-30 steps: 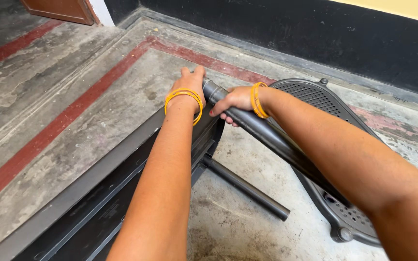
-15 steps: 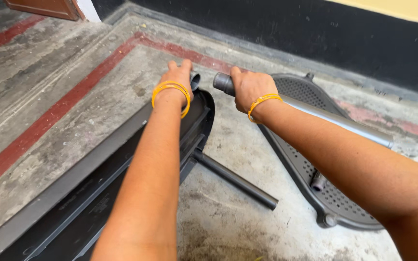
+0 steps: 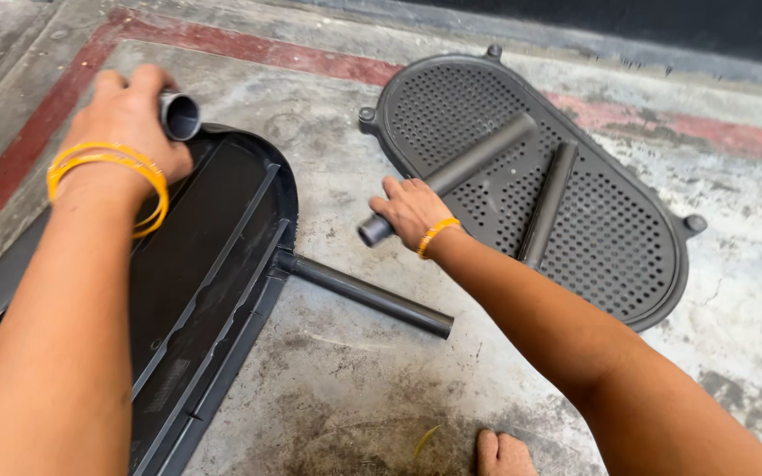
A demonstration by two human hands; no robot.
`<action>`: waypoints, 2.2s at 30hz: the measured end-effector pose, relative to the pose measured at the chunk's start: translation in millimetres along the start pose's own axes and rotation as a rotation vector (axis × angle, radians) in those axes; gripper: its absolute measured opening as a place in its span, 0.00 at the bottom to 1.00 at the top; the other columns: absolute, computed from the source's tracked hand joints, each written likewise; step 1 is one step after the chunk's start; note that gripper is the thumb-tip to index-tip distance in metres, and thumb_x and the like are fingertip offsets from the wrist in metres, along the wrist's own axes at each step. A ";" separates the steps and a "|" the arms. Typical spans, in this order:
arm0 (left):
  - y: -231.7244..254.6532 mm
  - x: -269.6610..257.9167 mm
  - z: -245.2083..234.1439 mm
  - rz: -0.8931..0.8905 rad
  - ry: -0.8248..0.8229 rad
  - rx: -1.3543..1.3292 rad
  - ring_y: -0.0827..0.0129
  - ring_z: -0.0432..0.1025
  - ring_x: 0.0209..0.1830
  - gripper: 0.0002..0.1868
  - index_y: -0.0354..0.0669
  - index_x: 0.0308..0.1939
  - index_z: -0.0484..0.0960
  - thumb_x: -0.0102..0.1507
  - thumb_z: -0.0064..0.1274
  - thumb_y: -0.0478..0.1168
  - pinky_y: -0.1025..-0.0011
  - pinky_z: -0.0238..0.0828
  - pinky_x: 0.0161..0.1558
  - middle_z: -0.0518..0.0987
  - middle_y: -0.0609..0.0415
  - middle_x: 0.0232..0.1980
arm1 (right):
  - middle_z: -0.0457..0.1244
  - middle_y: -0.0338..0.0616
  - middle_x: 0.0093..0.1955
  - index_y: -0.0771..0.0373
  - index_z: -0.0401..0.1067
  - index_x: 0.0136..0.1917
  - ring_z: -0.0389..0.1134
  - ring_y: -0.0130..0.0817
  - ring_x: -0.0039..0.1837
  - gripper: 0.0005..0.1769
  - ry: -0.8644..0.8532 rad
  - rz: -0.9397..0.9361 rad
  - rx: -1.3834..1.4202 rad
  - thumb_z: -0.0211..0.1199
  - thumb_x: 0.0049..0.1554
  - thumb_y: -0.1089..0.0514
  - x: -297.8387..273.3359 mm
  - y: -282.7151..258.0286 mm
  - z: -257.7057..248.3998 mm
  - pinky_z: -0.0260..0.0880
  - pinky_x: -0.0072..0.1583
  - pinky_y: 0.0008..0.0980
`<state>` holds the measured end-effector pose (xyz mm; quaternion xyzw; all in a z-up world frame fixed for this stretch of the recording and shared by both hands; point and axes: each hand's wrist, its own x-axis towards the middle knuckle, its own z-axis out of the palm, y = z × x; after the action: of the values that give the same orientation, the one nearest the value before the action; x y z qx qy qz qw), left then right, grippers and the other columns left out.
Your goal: The person assembles a black plastic chair by inserting metal legs into the seat base. They align and push each leg into place, then flip the chair to attach the remaining legs, completing the assembly.
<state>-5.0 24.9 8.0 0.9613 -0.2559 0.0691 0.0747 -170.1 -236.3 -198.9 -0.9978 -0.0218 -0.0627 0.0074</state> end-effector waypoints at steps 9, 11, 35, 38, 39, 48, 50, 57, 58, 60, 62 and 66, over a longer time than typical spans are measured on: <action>-0.2 -2.4 -0.2 0.028 0.063 0.133 0.35 0.71 0.58 0.36 0.55 0.65 0.74 0.52 0.67 0.38 0.48 0.71 0.57 0.71 0.36 0.63 | 0.56 0.48 0.71 0.43 0.73 0.58 0.51 0.45 0.78 0.16 -0.137 0.178 -0.177 0.57 0.57 0.58 -77.5 74.1 62.8 0.49 0.75 0.56; -3.3 -2.4 2.3 0.029 0.062 0.137 0.35 0.72 0.58 0.36 0.54 0.65 0.74 0.53 0.67 0.38 0.48 0.71 0.57 0.71 0.37 0.63 | 0.55 0.49 0.73 0.45 0.74 0.57 0.50 0.48 0.79 0.16 -0.078 0.216 -0.092 0.55 0.57 0.59 -97.9 83.7 84.0 0.52 0.75 0.50; 4.7 -15.1 4.6 -0.053 -0.011 -0.015 0.34 0.71 0.57 0.45 0.47 0.74 0.57 0.54 0.60 0.33 0.48 0.70 0.57 0.66 0.35 0.66 | 0.44 0.58 0.79 0.51 0.65 0.67 0.54 0.60 0.75 0.39 -0.106 0.152 0.441 0.66 0.43 0.72 7.7 -56.1 -0.3 0.57 0.72 0.47; -10.6 -43.6 8.8 0.008 -0.005 0.143 0.38 0.72 0.58 0.43 0.45 0.75 0.57 0.57 0.57 0.35 0.49 0.72 0.56 0.70 0.35 0.64 | 0.46 0.56 0.78 0.52 0.63 0.68 0.60 0.55 0.72 0.39 -0.095 0.070 0.664 0.68 0.44 0.66 39.0 -107.5 -40.0 0.64 0.70 0.42; -20.2 -57.0 7.3 0.027 0.001 0.174 0.39 0.73 0.58 0.36 0.44 0.71 0.62 0.59 0.55 0.36 0.48 0.72 0.56 0.72 0.37 0.63 | 0.48 0.57 0.76 0.53 0.63 0.69 0.59 0.57 0.73 0.40 -0.039 0.000 0.687 0.70 0.44 0.64 46.8 -123.7 -49.4 0.65 0.70 0.41; -122.5 -197.8 -38.2 -0.357 -0.145 0.183 0.42 0.77 0.53 0.20 0.45 0.55 0.74 0.62 0.53 0.48 0.50 0.74 0.55 0.82 0.37 0.49 | 0.60 0.53 0.70 0.56 0.64 0.70 0.64 0.49 0.71 0.42 -0.223 0.092 1.179 0.74 0.45 0.48 79.2 -269.6 -78.6 0.68 0.67 0.41; -133.0 -213.8 -38.3 -0.283 -0.105 0.246 0.44 0.78 0.51 0.18 0.43 0.53 0.74 0.63 0.51 0.46 0.51 0.76 0.52 0.83 0.39 0.49 | 0.56 0.53 0.72 0.54 0.62 0.72 0.62 0.51 0.71 0.43 -0.313 0.138 1.092 0.75 0.46 0.49 72.1 -287.8 -89.1 0.68 0.67 0.43; -135.6 -211.4 -54.3 -0.211 -0.046 0.283 0.44 0.79 0.49 0.16 0.43 0.52 0.75 0.63 0.51 0.45 0.52 0.77 0.50 0.83 0.40 0.47 | 0.51 0.56 0.74 0.53 0.59 0.74 0.60 0.57 0.73 0.46 -0.359 0.180 0.939 0.75 0.47 0.48 56.3 -288.1 -126.8 0.65 0.69 0.44; -132.6 -206.2 -61.5 -0.198 -0.008 0.280 0.44 0.79 0.49 0.14 0.43 0.51 0.76 0.63 0.51 0.44 0.51 0.77 0.50 0.84 0.41 0.46 | 0.51 0.56 0.74 0.53 0.59 0.74 0.59 0.57 0.73 0.46 -0.326 0.179 0.926 0.75 0.47 0.48 55.7 -280.3 -125.8 0.65 0.70 0.43; -126.5 -194.3 -81.9 -0.178 0.069 0.279 0.44 0.79 0.48 0.11 0.44 0.48 0.78 0.64 0.51 0.43 0.51 0.77 0.50 0.84 0.41 0.45 | 0.52 0.58 0.74 0.53 0.59 0.75 0.59 0.57 0.74 0.47 -0.263 0.170 0.901 0.75 0.46 0.47 57.8 -261.0 -120.6 0.64 0.71 0.42; -119.1 -182.3 -106.4 -0.170 0.144 0.240 0.42 0.78 0.47 0.15 0.46 0.49 0.79 0.61 0.56 0.45 0.50 0.76 0.48 0.84 0.40 0.45 | 0.53 0.58 0.73 0.52 0.60 0.74 0.59 0.55 0.73 0.47 -0.225 0.222 0.880 0.76 0.45 0.47 64.1 -243.3 -113.3 0.64 0.70 0.42; -98.3 -164.7 -148.3 -0.136 0.324 0.158 0.44 0.78 0.46 0.17 0.50 0.49 0.81 0.57 0.62 0.44 0.50 0.76 0.46 0.84 0.42 0.42 | 0.61 0.51 0.66 0.55 0.61 0.73 0.67 0.43 0.64 0.45 -0.203 0.411 0.991 0.75 0.47 0.43 76.6 -205.5 -98.5 0.71 0.62 0.39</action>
<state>-111.3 215.1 114.3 0.9555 -0.1688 0.2378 0.0437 -115.6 -29.5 -89.1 -0.8594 0.1462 0.0547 0.4868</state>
